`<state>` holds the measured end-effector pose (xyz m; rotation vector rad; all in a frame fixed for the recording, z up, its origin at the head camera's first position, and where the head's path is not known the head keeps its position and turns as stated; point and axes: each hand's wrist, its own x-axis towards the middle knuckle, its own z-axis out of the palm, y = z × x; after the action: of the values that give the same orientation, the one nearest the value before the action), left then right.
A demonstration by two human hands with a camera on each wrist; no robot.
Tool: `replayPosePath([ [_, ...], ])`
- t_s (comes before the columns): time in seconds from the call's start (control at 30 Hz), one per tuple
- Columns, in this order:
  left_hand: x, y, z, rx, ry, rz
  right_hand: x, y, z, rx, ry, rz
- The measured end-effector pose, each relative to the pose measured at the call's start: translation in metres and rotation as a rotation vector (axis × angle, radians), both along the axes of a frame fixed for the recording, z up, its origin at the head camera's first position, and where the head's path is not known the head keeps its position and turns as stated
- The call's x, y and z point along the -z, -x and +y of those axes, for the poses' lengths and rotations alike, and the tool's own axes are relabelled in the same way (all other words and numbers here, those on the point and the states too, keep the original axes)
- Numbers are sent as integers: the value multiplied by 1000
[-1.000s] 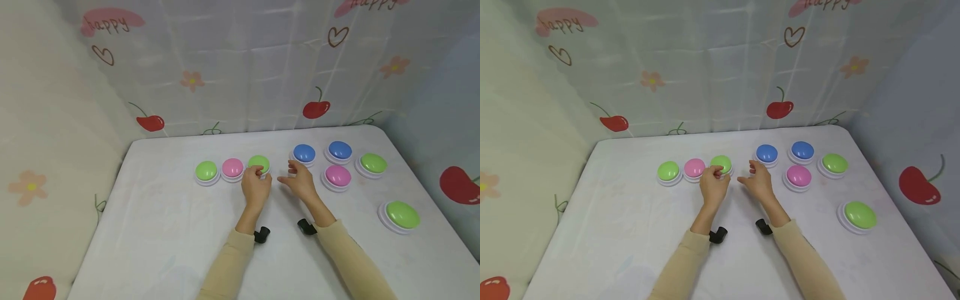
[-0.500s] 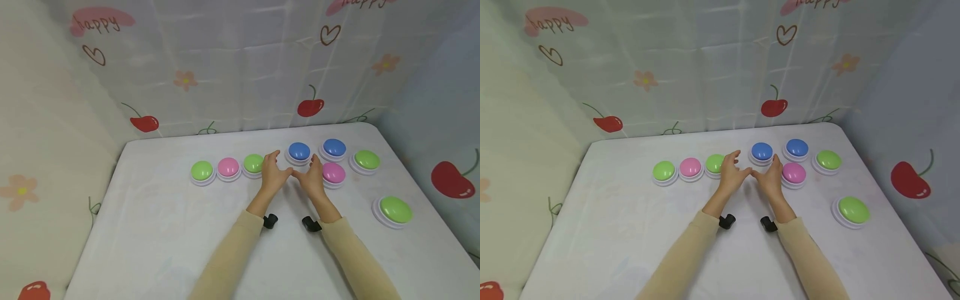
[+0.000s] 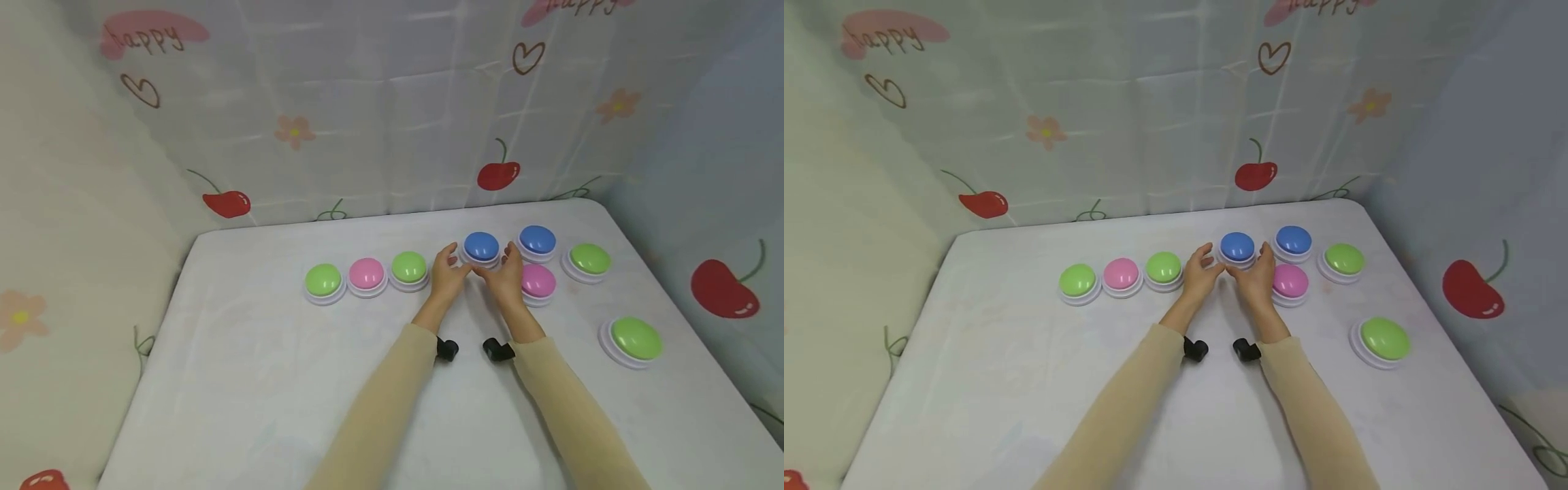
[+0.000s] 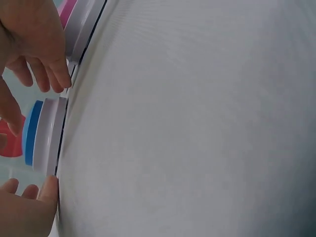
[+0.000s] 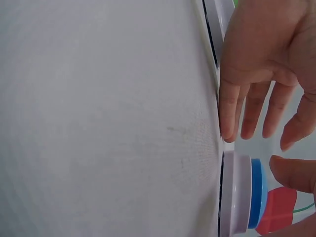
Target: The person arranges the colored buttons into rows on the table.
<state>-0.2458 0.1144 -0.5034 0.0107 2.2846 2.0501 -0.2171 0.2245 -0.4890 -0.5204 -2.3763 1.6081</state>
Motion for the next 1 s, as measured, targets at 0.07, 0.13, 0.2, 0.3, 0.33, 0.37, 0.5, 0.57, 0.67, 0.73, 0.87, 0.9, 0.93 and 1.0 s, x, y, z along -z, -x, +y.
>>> replayPosePath([
  [0.07, 3, 4, 0, -4, 9, -1, 0, 2, -1, -3, 18, -8],
  [0.13, 4, 7, 0, -6, 20, -1, 1, 4, -1, -6, 39, -33],
  [0.2, 6, 11, -1, -2, 36, -14, 1, 6, -1, -10, 70, -56],
  [0.3, 6, 14, -2, 24, 61, -40, 3, 8, -1, -19, 115, -67],
  [0.33, 6, 15, -2, 36, 73, -50, 4, 9, 0, -21, 122, -65],
  [0.37, 7, 16, -2, 48, 84, -58, 4, 10, 0, -23, 134, -60],
  [0.5, 6, 16, -2, 79, 132, -54, 4, 11, 0, -22, 131, -45],
  [0.57, 5, 16, -2, 71, 161, -40, 4, 10, -1, -17, 98, -49],
  [0.67, 5, 15, -2, 36, 214, -7, 4, 9, -2, -10, 24, -68],
  [0.73, 5, 14, -1, 2, 235, 14, 5, 9, -3, 0, -22, -77],
  [0.87, 5, 11, 1, -60, 242, 35, 7, 8, -3, 17, -50, -74],
  [0.9, 4, 10, 2, -72, 237, 36, 7, 8, -3, 19, -49, -72],
  [0.93, 4, 9, 2, -84, 232, 37, 7, 8, -2, 20, -47, -72],
  [1.0, 3, 7, 3, -104, 224, 39, 7, 7, -1, 20, -37, -71],
])
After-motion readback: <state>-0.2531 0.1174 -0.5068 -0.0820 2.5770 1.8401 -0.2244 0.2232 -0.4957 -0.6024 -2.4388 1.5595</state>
